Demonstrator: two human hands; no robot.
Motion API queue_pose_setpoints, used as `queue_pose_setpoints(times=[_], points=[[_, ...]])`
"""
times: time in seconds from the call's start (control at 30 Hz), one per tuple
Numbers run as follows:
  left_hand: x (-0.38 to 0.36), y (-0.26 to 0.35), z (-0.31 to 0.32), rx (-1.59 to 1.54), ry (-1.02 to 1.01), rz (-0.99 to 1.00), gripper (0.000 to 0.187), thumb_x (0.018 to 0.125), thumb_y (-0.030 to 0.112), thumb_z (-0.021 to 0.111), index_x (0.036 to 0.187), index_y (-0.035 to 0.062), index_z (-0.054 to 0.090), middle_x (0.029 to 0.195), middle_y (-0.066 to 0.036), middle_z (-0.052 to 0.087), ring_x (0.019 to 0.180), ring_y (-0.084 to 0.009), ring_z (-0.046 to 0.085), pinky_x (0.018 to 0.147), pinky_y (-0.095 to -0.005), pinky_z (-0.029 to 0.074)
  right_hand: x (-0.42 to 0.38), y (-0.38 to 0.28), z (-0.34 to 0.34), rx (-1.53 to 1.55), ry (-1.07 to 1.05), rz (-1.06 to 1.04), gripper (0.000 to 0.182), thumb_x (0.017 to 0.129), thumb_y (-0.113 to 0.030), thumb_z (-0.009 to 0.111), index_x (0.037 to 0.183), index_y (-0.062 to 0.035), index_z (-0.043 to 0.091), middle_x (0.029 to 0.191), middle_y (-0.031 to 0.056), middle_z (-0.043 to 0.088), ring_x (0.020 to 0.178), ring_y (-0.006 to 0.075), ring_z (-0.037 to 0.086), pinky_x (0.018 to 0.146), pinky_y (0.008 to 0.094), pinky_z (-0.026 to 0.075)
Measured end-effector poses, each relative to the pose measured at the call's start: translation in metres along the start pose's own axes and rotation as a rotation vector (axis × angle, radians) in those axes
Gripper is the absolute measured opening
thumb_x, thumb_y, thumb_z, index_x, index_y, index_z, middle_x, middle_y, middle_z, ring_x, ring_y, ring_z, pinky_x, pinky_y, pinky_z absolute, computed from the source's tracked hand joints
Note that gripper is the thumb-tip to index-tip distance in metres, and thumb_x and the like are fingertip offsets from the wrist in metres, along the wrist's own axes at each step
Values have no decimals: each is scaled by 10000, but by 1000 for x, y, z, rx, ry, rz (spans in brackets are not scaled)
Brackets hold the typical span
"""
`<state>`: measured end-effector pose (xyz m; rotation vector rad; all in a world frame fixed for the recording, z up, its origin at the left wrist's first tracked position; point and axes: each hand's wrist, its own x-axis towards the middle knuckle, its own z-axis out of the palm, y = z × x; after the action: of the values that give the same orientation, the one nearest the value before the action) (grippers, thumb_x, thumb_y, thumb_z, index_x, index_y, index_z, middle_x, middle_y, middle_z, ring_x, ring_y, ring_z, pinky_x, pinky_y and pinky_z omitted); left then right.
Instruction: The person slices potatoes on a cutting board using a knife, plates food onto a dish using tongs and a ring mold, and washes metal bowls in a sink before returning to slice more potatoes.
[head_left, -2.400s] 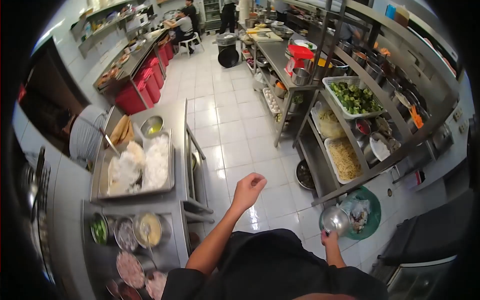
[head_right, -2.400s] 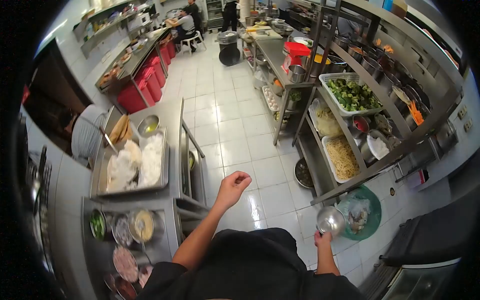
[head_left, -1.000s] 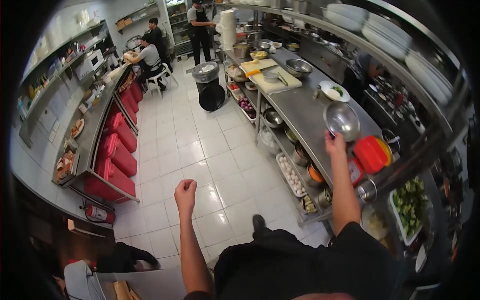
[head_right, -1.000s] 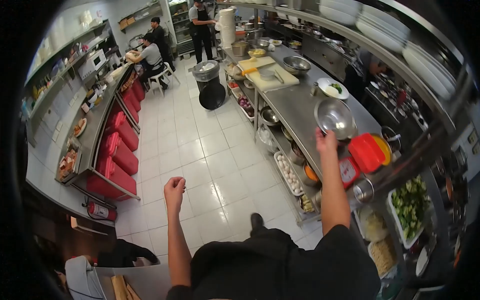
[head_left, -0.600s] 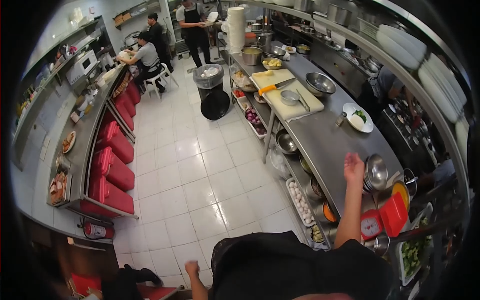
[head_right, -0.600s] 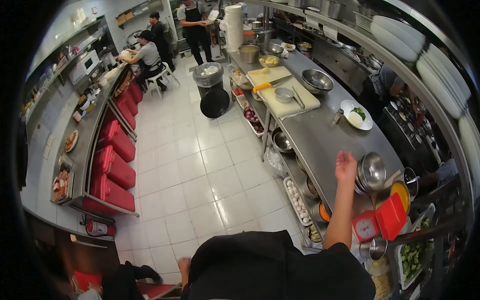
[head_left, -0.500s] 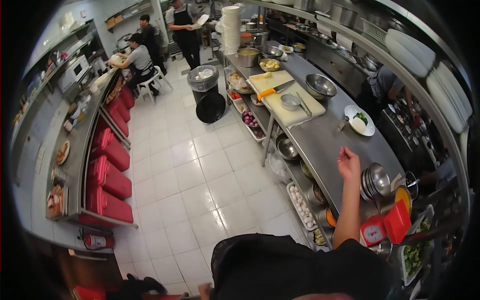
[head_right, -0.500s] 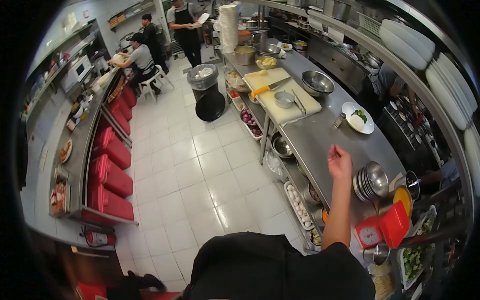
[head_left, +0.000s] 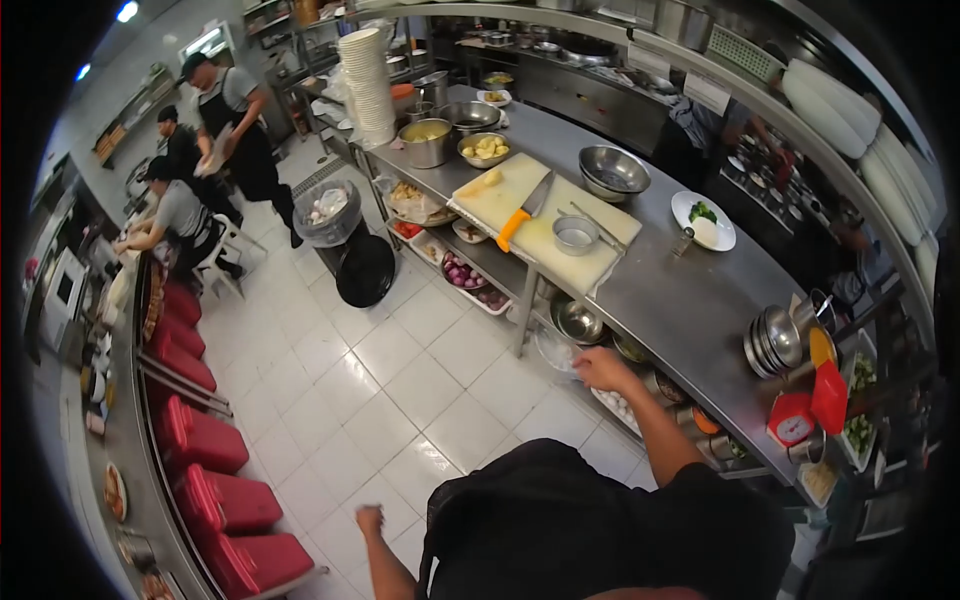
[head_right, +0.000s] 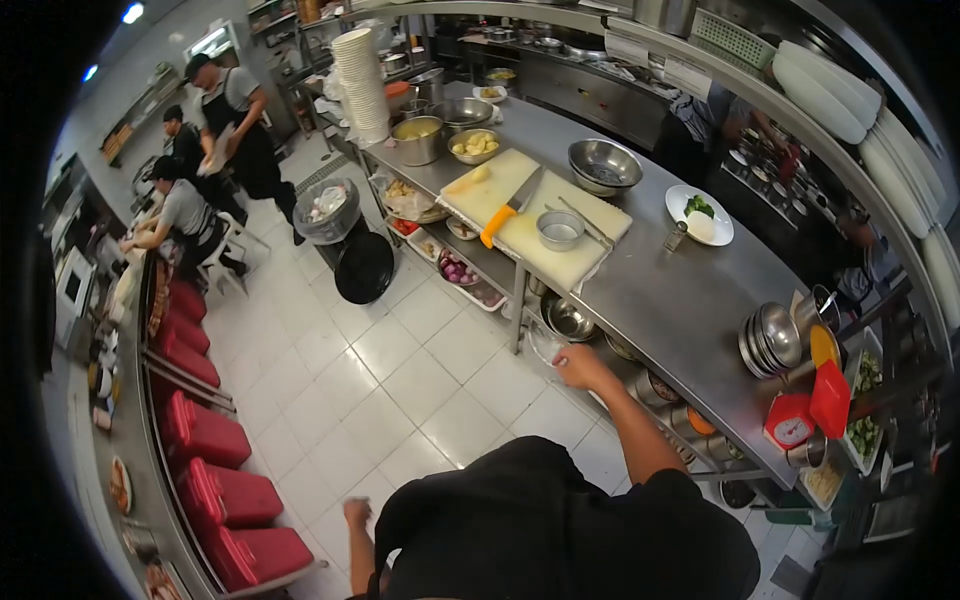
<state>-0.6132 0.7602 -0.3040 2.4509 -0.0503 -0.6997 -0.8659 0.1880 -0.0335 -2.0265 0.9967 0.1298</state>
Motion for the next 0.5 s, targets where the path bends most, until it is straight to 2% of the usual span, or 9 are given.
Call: queue_pose_setpoints(times=[0.03,0.07,0.1,0.17,0.23,0.33,0.4,0.47,0.5], points=[[32,49,-26,-73,86,-108,200,733,155,637,643,-18,591,549,-112,578,457,-189,549,427,-339,431,0,4,6,-60,53,-19,194,725,-110,564,864,-54,687,836,160,668,847,296,643,779,376,497],[59,90,-47,-227,137,-72,159,744,132,596,633,21,570,498,-68,522,419,-149,500,393,-297,389,-1,11,13,-117,111,-37,187,727,-109,558,849,-54,689,815,160,668,822,297,646,765,374,501],[80,130,-64,-228,160,-30,152,733,128,619,664,-3,584,538,-90,559,457,-167,538,433,-309,423,0,16,18,-175,175,-52,182,729,-108,551,833,-53,690,794,159,667,797,297,649,751,371,504],[122,193,-73,-214,172,52,161,717,131,650,712,-25,608,589,-116,603,508,-187,583,485,-320,463,7,22,25,-97,173,7,181,722,-98,551,829,-52,690,803,164,666,783,302,647,734,371,507],[155,228,-67,-179,161,109,172,707,142,663,747,-22,630,610,-125,617,533,-189,598,508,-317,474,18,17,22,-76,167,36,172,714,-88,570,830,-37,686,785,153,670,767,291,654,713,367,511],[179,258,-37,53,20,230,204,689,156,686,799,-13,657,632,-136,631,560,-194,614,530,-321,487,27,-14,-18,137,-48,190,154,715,-86,597,825,-15,678,764,131,673,788,253,651,718,348,507],[196,253,-6,106,19,288,227,694,173,699,842,2,671,639,-135,636,546,-186,612,505,-312,486,41,-25,-54,284,46,213,131,744,-83,607,825,-1,670,791,118,674,809,206,637,717,324,500],[162,302,-11,24,-142,134,227,703,175,699,851,5,668,625,-123,629,522,-172,601,470,-299,477,70,-13,-99,233,586,-4,122,770,-75,603,855,-10,661,833,118,670,792,184,622,710,306,492],[149,318,-15,3,-139,140,227,709,172,697,863,7,669,616,-117,624,512,-164,596,457,-290,470,70,-21,-134,262,918,-207,146,809,-115,609,905,-10,641,835,104,656,782,181,610,717,319,486]])
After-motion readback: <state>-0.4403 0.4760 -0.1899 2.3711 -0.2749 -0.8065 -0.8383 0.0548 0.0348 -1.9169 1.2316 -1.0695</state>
